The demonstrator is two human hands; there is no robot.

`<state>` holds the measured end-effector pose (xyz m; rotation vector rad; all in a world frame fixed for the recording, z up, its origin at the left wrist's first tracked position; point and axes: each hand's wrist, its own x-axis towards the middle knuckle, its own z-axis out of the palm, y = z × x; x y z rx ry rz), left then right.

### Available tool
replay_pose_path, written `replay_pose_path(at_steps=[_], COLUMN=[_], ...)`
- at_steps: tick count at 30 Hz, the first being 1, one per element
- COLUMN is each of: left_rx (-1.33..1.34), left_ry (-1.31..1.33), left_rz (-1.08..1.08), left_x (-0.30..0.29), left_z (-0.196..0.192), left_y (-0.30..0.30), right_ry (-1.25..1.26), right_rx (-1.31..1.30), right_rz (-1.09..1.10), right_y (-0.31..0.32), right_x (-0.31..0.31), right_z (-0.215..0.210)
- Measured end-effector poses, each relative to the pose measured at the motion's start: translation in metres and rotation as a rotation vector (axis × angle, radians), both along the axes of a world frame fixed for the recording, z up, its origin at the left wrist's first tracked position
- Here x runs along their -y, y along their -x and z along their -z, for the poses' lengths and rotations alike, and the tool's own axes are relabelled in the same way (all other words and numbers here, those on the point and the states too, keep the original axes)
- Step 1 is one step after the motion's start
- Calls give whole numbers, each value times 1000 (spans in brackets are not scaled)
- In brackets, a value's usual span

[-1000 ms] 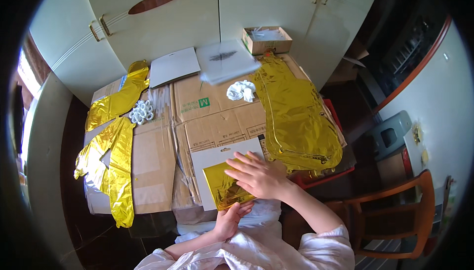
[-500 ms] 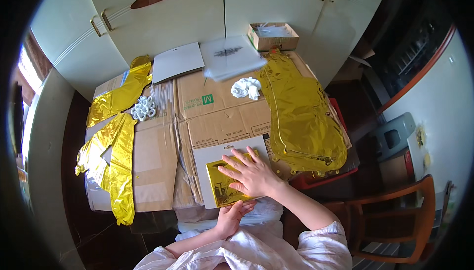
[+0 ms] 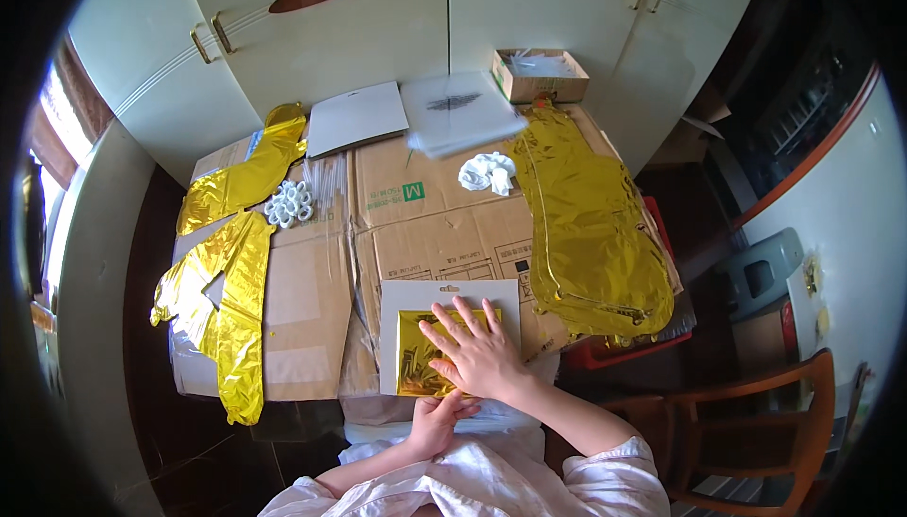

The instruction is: Fold gold foil sheets and place them into cardboard packaging inserts.

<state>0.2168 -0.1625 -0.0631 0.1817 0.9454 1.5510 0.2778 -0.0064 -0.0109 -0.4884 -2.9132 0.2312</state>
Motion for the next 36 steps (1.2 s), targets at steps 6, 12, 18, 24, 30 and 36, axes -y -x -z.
replay_pose_path(at_steps=[6, 12, 18, 24, 30, 36], left_rx=[-157, -323, -390, -523, -376, -435], left_ry=[5, -49, -19, -5, 15, 11], left_rz=[15, -108, -243, -336, -265, -293], left_x=[6, 27, 68, 79, 75, 70], left_z=[-1, -19, 19, -4, -16, -10], left_y=[6, 30, 70, 73, 75, 75], right_ry=[183, 63, 121, -220, -323, -362], right_rx=[-112, -43, -127, 176, 133, -4], right_rz=[-35, 118, 159, 119, 110, 170], right_y=[8, 84, 159, 184, 183, 180], right_x=[-31, -177, -307, -325, -316, -323], right_z=[-24, -62, -21, -19, -29, -22])
